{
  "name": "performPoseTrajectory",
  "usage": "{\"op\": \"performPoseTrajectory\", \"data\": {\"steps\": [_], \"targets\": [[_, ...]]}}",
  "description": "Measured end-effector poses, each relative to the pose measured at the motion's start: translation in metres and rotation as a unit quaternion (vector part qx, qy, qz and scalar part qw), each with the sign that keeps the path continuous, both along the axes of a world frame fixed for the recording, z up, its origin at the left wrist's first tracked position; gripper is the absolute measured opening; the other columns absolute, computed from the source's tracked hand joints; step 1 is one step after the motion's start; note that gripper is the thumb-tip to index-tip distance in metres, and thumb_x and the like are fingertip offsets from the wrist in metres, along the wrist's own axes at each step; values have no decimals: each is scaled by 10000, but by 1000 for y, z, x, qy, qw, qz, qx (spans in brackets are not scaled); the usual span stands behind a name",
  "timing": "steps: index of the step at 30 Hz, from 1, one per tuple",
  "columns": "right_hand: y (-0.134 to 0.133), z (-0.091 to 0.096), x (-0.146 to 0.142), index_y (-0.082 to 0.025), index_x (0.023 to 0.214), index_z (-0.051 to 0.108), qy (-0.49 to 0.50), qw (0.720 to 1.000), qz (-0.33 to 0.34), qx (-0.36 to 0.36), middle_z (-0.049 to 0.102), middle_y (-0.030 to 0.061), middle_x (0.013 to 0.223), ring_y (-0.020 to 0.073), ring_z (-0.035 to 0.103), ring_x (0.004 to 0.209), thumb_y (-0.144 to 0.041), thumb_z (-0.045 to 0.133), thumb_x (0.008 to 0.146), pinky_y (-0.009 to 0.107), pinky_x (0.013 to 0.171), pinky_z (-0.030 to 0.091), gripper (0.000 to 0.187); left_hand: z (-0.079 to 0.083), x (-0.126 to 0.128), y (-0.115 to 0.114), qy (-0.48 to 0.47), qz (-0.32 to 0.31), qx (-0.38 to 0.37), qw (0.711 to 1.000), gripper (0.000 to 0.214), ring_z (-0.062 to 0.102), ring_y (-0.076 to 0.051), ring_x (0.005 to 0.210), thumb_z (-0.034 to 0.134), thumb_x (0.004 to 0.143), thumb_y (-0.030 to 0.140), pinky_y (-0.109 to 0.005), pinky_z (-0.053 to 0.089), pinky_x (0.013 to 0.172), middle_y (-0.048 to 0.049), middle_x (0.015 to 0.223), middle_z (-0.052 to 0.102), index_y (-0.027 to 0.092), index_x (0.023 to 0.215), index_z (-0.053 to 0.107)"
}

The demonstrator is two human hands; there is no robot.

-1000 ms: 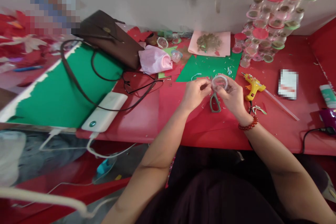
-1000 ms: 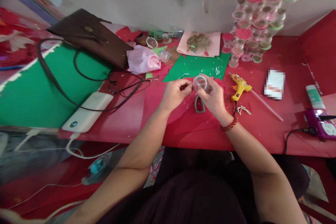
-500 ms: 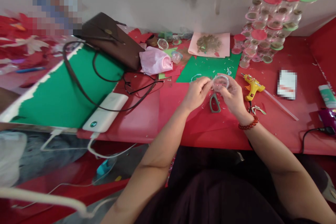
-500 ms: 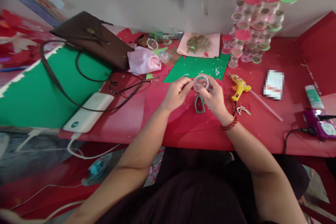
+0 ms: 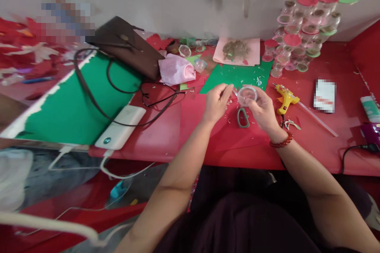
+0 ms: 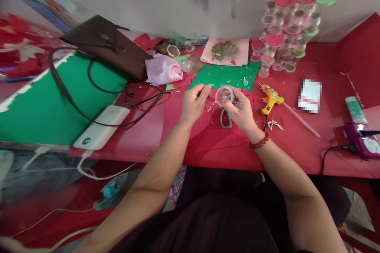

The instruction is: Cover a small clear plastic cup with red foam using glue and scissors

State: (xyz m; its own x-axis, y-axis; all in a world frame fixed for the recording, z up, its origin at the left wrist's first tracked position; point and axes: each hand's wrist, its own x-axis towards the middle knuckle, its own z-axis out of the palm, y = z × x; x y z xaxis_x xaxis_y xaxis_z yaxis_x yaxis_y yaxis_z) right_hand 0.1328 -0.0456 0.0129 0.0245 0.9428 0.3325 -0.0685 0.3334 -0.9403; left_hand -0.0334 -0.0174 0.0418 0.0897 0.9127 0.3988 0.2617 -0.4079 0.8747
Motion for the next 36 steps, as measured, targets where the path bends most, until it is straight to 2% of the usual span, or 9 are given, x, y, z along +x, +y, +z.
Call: {"op": "performPoseTrajectory", "data": {"steps": [3,6,10,14,20,23,27,32,36], "targets": [[2,-2,1,-283,1189,657,-12,1000,2,27,747,35,1064,180,684,891,-389,742,855,346,814,603,360,4,4,-4,-135,-70,-146,978,195,485,-107,635,765,788,388,-261,360,605,-2,754,624,204,778,698],[4,-5,2,-290,1248,634,-42,998,5,54,730,57,1135,194,686,937,-385,734,875,375,850,609,398,3,7,-6,-208,-102,-238,943,241,489,-93,594,807,721,415,-253,353,571,-9,697,629,185,702,738],[2,-6,2,-309,1266,647,-139,982,-44,123,705,69,1182,236,654,1065,-266,686,880,445,948,588,390,3,9,-7,-245,-92,-262,929,188,514,-79,585,849,655,352,-245,363,567,-2,690,645,186,709,778],[0,-3,2,-330,1328,614,-202,963,-59,168,682,63,1213,258,634,1122,-161,657,832,481,993,569,526,4,11,-9,-265,-99,-286,915,165,532,-83,591,840,657,333,-230,353,546,0,660,632,189,686,765],[-1,-5,1,-309,1326,573,-205,971,-7,123,655,58,1189,193,643,894,-107,604,825,395,823,595,541,11,14,-13,-273,-94,-298,910,126,501,-82,552,803,666,304,-233,381,544,22,596,572,193,684,745],[-1,-6,0,-295,1292,566,-201,973,-2,117,652,60,1205,192,642,932,-107,603,816,383,835,584,513,12,17,-14,-273,-86,-290,913,115,491,-83,542,773,671,278,-233,390,545,27,571,562,191,640,705],[-2,-6,-1,-285,1256,559,-194,975,-1,111,647,63,1191,195,636,959,-107,609,807,375,834,571,486,7,24,-16,-304,-70,-285,906,163,450,-61,508,728,662,224,-218,365,526,40,569,554,186,563,604],[-3,-7,-4,-285,1252,524,-160,984,30,78,614,38,1110,133,585,785,-100,585,816,296,685,535,478,-2,29,-16,-342,-49,-292,892,211,396,-51,477,678,668,185,-211,309,490,54,510,458,184,523,524],[-4,-5,-4,-282,1243,507,-141,987,47,68,601,24,1081,104,552,724,-115,576,853,260,625,500,430,-5,30,-14,-368,-41,-310,876,183,415,-49,492,679,650,168,-206,302,487,42,550,492,176,539,534]]}}
